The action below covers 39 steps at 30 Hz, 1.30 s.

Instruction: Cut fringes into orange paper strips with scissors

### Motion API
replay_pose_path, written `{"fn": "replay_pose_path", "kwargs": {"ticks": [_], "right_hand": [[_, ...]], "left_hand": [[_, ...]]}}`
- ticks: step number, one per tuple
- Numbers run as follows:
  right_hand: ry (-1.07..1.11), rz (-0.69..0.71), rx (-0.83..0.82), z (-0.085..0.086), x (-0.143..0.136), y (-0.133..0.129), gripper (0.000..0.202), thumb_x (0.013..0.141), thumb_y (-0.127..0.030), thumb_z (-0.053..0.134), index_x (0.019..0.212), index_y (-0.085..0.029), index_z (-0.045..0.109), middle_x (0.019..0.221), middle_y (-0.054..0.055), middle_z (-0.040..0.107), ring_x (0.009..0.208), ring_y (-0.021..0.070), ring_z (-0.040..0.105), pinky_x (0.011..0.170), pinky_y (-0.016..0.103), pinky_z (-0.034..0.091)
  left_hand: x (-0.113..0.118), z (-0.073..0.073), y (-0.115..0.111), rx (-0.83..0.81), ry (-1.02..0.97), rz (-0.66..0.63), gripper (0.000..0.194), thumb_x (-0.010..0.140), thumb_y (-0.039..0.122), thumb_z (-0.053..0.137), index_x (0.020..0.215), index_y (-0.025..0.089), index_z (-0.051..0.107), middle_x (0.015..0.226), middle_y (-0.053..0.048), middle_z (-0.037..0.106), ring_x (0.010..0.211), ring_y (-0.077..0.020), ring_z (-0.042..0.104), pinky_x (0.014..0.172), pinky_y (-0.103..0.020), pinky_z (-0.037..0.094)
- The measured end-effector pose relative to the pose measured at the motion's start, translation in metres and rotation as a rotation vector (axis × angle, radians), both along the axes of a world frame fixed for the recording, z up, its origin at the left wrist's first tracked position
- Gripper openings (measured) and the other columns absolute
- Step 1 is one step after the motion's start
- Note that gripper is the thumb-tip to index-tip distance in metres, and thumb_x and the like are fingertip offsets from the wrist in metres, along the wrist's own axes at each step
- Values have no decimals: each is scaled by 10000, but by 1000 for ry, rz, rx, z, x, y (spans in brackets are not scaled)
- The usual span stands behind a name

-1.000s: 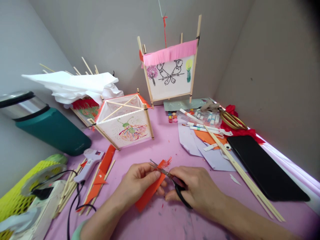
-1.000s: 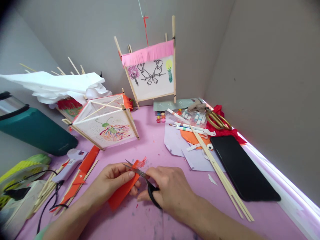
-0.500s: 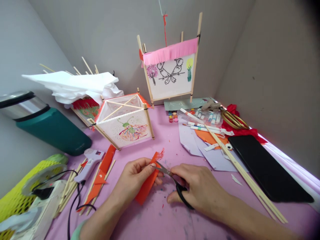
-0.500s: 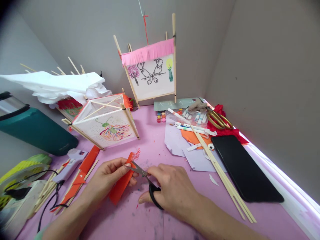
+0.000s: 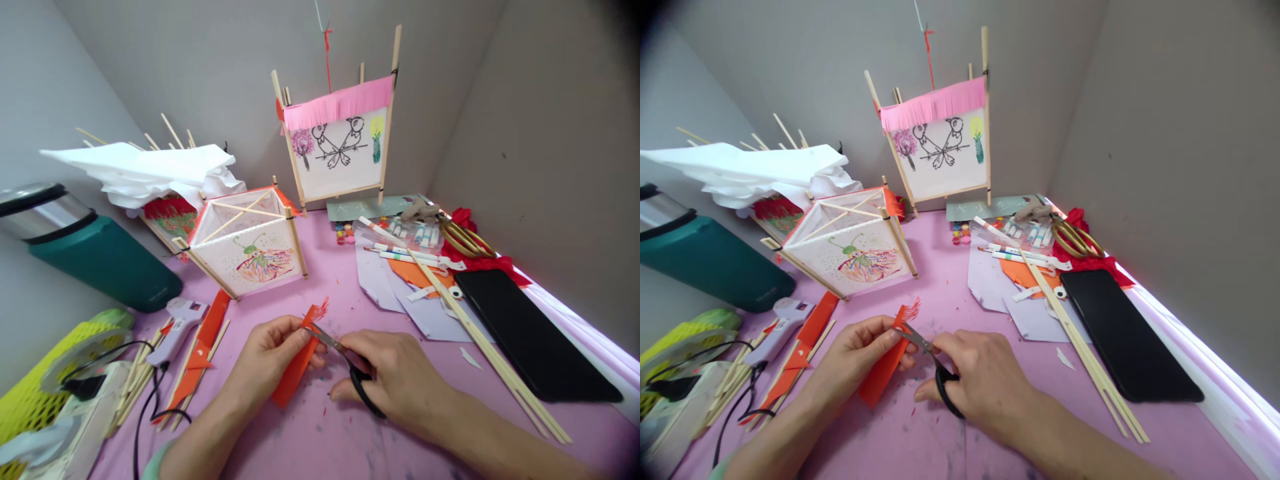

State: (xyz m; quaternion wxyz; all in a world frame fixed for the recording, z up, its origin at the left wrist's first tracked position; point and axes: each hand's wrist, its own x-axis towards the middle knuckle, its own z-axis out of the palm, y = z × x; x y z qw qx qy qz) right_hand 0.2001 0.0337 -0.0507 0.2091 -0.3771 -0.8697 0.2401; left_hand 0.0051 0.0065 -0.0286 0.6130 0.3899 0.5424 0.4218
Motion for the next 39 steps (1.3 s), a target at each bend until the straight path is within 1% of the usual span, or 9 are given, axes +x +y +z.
{"fn": "replay_pose_path", "kwargs": {"ticks": [8,14,17,28,33,36,39], "right_hand": [[12,4,19,-4,1,0,309,730,-494,688,848,-219,610,649,-43,593,570,111,513,539,225,272],[-22,-14,65,-5,2,0,338,738,-523,666,736,-197,575,620,-28,579,540,113,482,527,227,255],[-40,-16,81,-5,2,-1,340,749,-527,651,721,-198,568,602,-30,568,525,113,468,522,232,246],[-40,-16,43,-4,3,1,301,702,-471,715,741,-205,582,603,-49,548,531,106,451,527,229,243],[3,18,24,-3,1,1,339,688,-516,712,756,-208,588,618,-56,548,539,101,446,529,227,237],[18,16,23,-2,0,1,341,688,-518,711,787,-212,597,634,-51,555,542,104,447,531,227,241],[16,7,19,-3,-1,-1,359,663,-518,730,792,-210,598,645,-45,560,550,110,451,533,226,250]], "left_hand": [[2,2,1,-13,-3,-7,230,724,357,680,752,135,629,715,-42,719,582,-139,659,568,-224,494],[-1,0,1,-17,-47,-30,230,732,346,682,755,127,615,723,-48,721,587,-142,671,567,-222,498],[-2,0,1,-11,-62,-41,223,747,339,673,762,123,617,726,-49,722,588,-140,673,568,-218,498],[-2,0,0,-14,-61,-49,232,743,349,675,760,124,621,719,-49,720,583,-142,674,566,-217,505],[2,-1,1,15,-55,-81,227,734,341,683,756,120,632,715,-48,718,569,-136,665,580,-227,517],[4,0,0,17,-73,-92,223,728,337,689,759,121,639,706,-44,717,567,-131,662,587,-229,522],[5,0,-1,7,-88,-96,217,720,332,697,749,124,642,681,-38,713,565,-127,659,583,-224,523]]}}
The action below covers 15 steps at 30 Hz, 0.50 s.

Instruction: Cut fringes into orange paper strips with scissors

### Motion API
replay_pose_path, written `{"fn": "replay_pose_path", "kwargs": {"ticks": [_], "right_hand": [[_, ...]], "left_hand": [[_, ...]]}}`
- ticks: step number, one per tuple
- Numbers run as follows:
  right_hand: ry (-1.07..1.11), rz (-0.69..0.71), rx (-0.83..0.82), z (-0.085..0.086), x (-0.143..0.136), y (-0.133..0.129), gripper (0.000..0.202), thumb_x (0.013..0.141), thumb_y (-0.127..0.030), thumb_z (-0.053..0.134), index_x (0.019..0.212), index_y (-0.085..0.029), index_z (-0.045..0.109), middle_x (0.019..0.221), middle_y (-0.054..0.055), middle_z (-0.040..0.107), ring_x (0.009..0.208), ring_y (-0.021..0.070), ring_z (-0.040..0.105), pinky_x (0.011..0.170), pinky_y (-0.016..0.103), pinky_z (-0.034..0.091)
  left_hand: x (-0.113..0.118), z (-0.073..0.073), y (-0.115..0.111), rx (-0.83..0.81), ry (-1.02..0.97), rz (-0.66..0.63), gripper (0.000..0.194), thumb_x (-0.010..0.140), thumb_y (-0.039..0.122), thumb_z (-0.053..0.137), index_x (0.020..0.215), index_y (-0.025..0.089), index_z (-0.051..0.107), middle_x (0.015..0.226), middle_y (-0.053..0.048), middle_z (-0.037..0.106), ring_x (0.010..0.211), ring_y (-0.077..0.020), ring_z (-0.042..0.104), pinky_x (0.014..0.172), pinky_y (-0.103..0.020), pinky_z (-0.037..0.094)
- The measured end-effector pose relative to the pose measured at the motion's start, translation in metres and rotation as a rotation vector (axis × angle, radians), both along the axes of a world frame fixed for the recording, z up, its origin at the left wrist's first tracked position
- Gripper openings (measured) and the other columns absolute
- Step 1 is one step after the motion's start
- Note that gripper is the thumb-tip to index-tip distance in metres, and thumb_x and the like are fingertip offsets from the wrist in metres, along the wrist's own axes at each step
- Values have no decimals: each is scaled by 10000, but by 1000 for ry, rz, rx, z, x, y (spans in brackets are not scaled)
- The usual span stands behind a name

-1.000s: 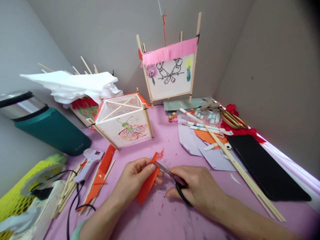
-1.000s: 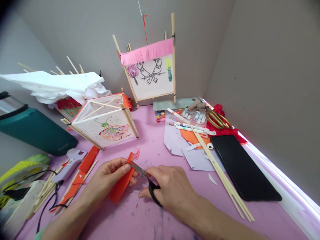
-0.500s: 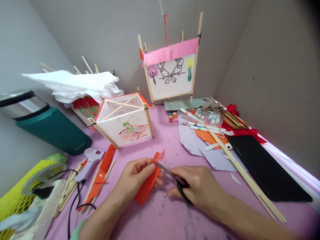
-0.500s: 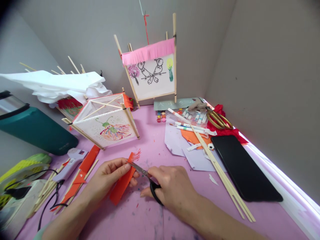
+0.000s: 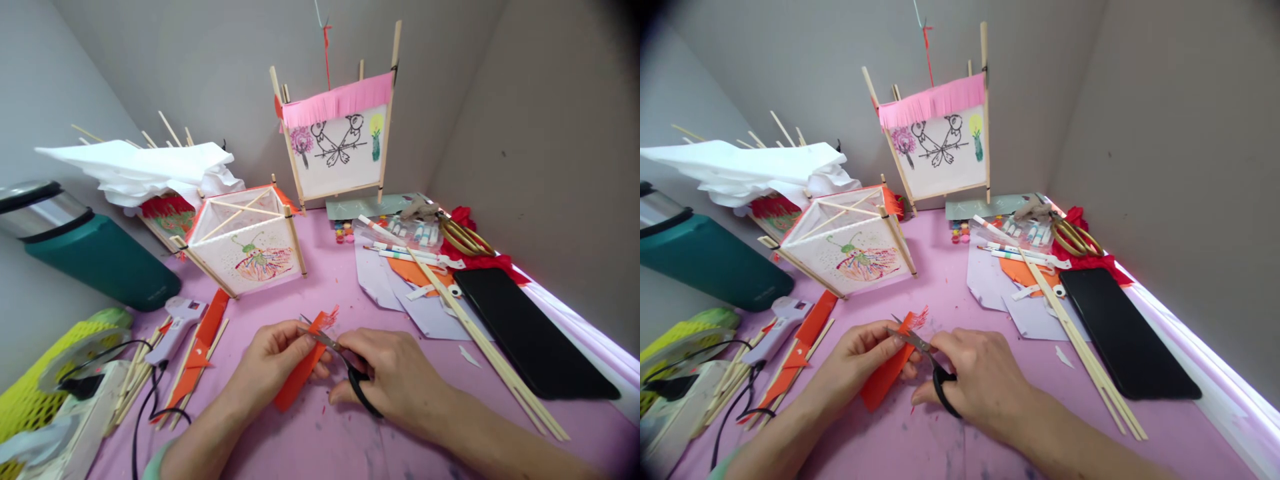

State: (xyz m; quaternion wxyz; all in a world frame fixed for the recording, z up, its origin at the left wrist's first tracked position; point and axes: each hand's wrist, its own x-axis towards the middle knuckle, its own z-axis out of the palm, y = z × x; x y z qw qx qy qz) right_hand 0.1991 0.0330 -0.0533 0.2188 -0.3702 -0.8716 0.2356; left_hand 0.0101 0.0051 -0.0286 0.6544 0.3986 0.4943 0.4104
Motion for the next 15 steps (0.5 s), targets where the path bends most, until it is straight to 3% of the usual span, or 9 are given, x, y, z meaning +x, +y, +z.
{"fn": "replay_pose_path", "kwargs": {"ticks": [15], "right_hand": [[28,-9,-12,-1,-2,-2,287,681,-464,736,773,-223,611,622,-52,580,540,108,478,527,221,256]], "left_hand": [[-4,-2,-1,-9,52,0,222,737,330,676,729,111,644,682,-57,714,559,-143,664,572,-234,527]]}}
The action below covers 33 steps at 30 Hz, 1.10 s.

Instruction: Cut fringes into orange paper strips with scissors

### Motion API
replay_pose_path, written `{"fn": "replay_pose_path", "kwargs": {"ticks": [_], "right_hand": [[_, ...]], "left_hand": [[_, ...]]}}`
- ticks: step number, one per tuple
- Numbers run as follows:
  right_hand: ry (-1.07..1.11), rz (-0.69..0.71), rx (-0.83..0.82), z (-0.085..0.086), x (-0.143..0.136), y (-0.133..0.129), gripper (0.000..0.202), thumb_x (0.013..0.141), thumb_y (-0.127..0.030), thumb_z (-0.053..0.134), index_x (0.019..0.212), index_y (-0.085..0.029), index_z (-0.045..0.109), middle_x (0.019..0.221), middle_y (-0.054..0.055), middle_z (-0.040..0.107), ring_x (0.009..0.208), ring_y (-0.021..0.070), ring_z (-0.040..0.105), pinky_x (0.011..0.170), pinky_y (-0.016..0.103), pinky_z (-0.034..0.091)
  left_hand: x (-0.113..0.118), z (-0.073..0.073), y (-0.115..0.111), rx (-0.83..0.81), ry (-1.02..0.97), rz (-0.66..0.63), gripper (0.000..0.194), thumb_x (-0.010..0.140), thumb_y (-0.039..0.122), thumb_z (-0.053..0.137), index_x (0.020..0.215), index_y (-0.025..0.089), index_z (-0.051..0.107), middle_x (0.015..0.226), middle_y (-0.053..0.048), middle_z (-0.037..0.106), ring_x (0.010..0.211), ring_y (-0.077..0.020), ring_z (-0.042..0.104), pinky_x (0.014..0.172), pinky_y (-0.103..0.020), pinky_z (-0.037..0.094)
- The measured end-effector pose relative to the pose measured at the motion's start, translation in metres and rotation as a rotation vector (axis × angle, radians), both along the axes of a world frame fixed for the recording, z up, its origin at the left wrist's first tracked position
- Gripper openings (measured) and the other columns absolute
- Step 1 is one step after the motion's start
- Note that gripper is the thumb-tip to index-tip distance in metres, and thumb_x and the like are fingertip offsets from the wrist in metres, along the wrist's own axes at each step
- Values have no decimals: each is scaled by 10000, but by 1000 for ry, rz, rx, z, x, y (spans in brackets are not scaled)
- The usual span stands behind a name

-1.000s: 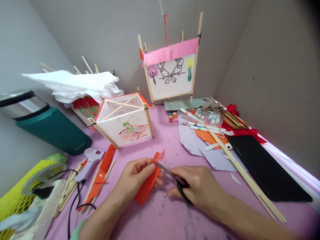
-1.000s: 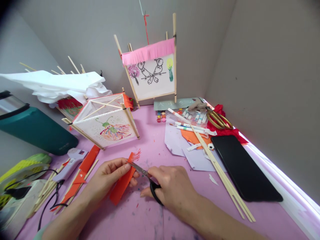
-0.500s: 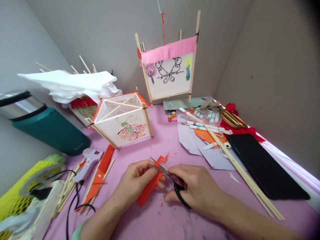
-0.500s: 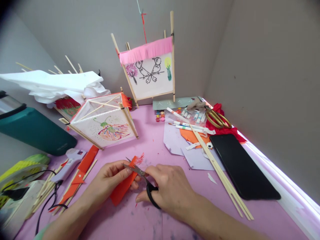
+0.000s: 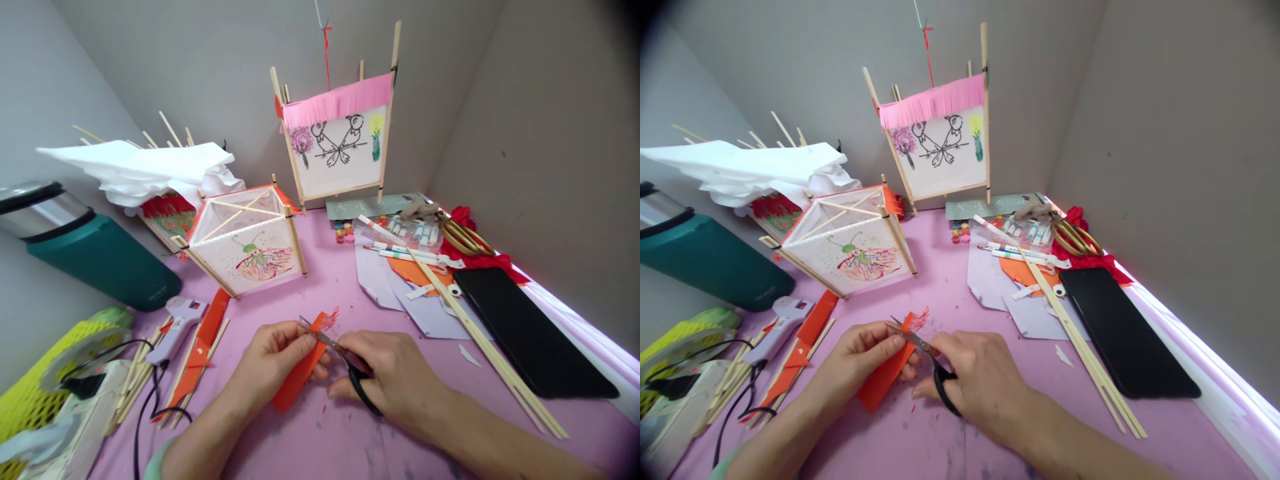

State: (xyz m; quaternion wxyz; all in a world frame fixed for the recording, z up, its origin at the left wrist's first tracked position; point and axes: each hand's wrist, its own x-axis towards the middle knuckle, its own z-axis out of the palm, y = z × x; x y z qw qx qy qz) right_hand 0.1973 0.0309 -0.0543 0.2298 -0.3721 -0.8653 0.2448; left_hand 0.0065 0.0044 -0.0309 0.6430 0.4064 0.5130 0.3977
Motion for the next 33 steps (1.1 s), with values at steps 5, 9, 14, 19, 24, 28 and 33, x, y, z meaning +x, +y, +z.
{"fn": "replay_pose_path", "kwargs": {"ticks": [5,9,14,19,24,28,33], "right_hand": [[-12,-3,20,0,0,0,283,697,-459,726,797,-214,625,630,-37,605,530,109,490,513,221,254],[-15,9,17,-1,1,1,297,712,-479,707,793,-207,619,642,-29,613,540,112,501,521,219,267],[-14,24,-28,-1,1,1,266,722,-444,711,803,-211,612,664,-33,612,576,114,523,551,212,295],[-29,12,-20,1,2,2,275,711,-453,714,776,-217,590,649,-46,596,561,109,503,540,216,277],[-150,-58,29,3,10,8,304,677,-475,724,712,-223,557,588,-55,556,519,113,456,517,228,240],[-214,-50,26,5,13,13,311,664,-487,724,677,-230,548,557,-59,537,493,112,433,500,227,228],[-182,-72,54,2,13,15,307,704,-491,693,689,-225,541,562,-63,531,492,105,434,496,224,242]], "left_hand": [[0,1,-1,6,6,-9,220,741,329,672,713,114,637,683,-60,715,562,-147,665,582,-237,525],[1,3,0,-2,6,-12,228,737,337,674,708,114,631,668,-58,714,548,-144,663,573,-231,520],[1,3,0,-5,6,-15,237,736,342,674,703,112,623,659,-58,712,550,-143,663,575,-230,519],[1,4,1,-13,5,-7,256,727,356,681,713,110,613,656,-59,708,546,-141,658,571,-232,516],[-2,1,5,-28,22,92,248,731,357,673,724,119,604,672,-48,706,531,-128,651,533,-213,500],[-4,0,8,-40,3,152,242,730,350,668,727,124,582,686,-50,704,523,-131,644,533,-234,507],[-6,0,9,-20,-41,151,195,779,318,617,747,138,547,673,-24,673,486,-112,611,499,-222,480]]}}
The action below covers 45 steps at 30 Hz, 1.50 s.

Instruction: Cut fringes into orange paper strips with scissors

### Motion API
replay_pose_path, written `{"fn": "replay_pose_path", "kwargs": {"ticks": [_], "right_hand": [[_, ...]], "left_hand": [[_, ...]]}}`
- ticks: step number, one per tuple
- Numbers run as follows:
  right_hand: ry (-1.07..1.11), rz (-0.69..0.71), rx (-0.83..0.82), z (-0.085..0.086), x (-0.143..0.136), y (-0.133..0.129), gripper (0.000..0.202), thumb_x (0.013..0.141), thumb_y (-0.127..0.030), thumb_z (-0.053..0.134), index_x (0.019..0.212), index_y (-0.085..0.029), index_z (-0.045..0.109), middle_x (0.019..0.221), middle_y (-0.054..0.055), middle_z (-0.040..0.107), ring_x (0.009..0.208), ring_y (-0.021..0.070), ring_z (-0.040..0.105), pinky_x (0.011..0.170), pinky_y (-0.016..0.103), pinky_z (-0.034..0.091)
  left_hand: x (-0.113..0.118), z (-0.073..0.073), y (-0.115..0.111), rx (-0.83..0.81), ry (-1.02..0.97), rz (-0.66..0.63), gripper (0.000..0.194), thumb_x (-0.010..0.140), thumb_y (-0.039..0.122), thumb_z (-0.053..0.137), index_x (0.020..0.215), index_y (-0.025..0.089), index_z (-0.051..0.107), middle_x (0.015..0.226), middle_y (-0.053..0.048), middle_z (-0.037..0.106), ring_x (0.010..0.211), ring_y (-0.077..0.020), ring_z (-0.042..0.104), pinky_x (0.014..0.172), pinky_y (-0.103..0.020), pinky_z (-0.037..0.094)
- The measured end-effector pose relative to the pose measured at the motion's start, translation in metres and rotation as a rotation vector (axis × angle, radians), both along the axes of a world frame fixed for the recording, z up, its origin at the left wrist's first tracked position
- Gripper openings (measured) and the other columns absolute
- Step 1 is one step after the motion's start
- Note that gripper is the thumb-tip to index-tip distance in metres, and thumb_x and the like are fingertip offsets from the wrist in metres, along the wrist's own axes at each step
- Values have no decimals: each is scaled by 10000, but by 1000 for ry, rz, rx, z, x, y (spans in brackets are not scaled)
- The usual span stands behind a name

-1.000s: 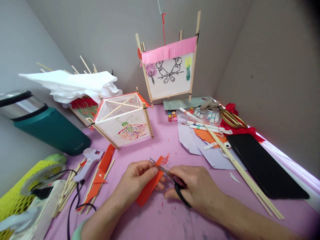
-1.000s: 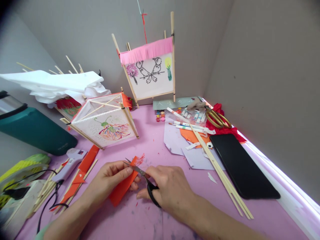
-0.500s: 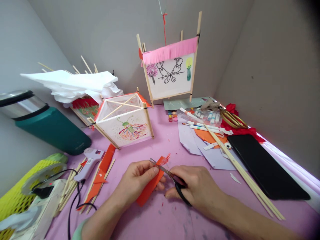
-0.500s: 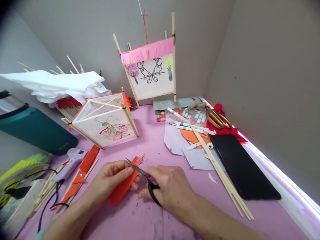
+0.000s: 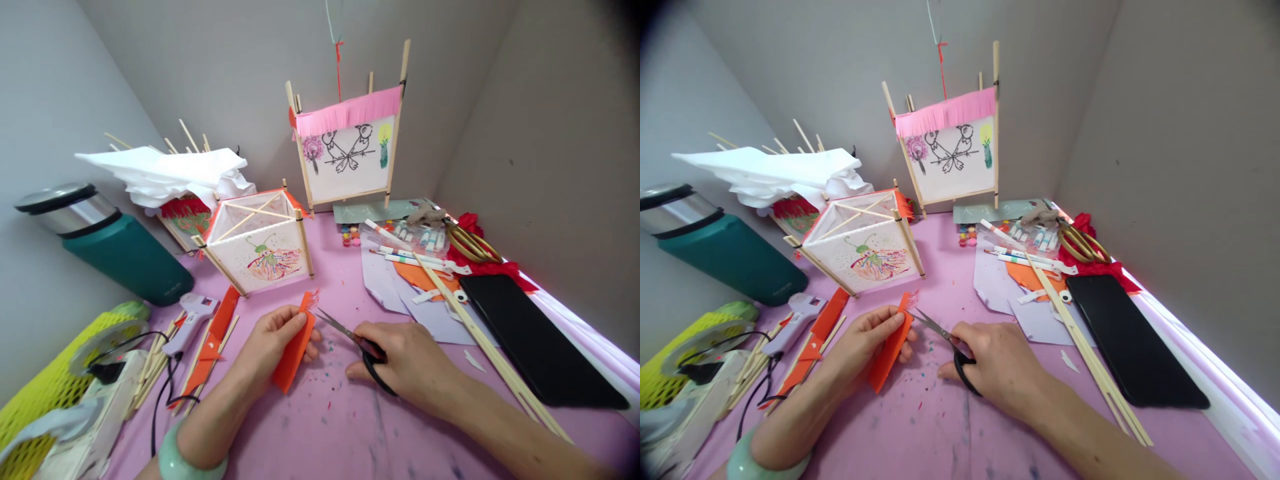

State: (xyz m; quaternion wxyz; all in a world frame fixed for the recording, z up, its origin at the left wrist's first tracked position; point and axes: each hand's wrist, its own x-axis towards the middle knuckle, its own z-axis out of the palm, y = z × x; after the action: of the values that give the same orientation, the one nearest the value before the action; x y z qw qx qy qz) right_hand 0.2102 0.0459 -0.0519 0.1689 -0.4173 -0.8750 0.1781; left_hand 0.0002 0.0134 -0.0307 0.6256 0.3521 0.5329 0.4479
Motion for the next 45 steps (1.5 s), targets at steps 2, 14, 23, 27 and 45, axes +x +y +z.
{"fn": "replay_pose_path", "kwargs": {"ticks": [2,14,23,27,45], "right_hand": [[53,-26,30,-2,-1,1,311,734,-508,663,708,-221,546,575,-62,532,500,104,442,498,223,257],[344,-96,249,-21,3,6,337,802,-493,604,941,-186,587,681,-9,603,569,122,521,565,224,384],[379,-128,387,-24,4,8,317,832,-463,563,948,-170,594,764,40,651,652,149,580,634,240,424],[386,-147,412,-26,3,10,286,840,-439,556,943,-175,596,757,33,648,643,147,585,629,237,429],[363,-160,421,-26,1,14,259,847,-406,543,940,-171,600,728,21,632,627,142,571,607,239,429]], "left_hand": [[-1,0,0,11,-8,-13,177,793,303,599,750,142,540,667,-17,659,454,-100,587,469,-211,458],[-18,3,1,-124,-406,-213,272,865,287,412,876,114,622,469,53,389,326,-39,212,317,-166,168],[-22,4,-1,-114,-572,-370,543,871,546,368,972,77,623,509,26,460,316,-36,185,306,-172,171],[-24,4,-2,-50,-544,-449,621,870,587,312,973,72,644,448,33,444,279,-43,170,268,-178,164],[-2,-11,-2,130,-201,-89,253,761,340,647,742,171,460,621,31,579,414,-76,508,443,-215,455]]}}
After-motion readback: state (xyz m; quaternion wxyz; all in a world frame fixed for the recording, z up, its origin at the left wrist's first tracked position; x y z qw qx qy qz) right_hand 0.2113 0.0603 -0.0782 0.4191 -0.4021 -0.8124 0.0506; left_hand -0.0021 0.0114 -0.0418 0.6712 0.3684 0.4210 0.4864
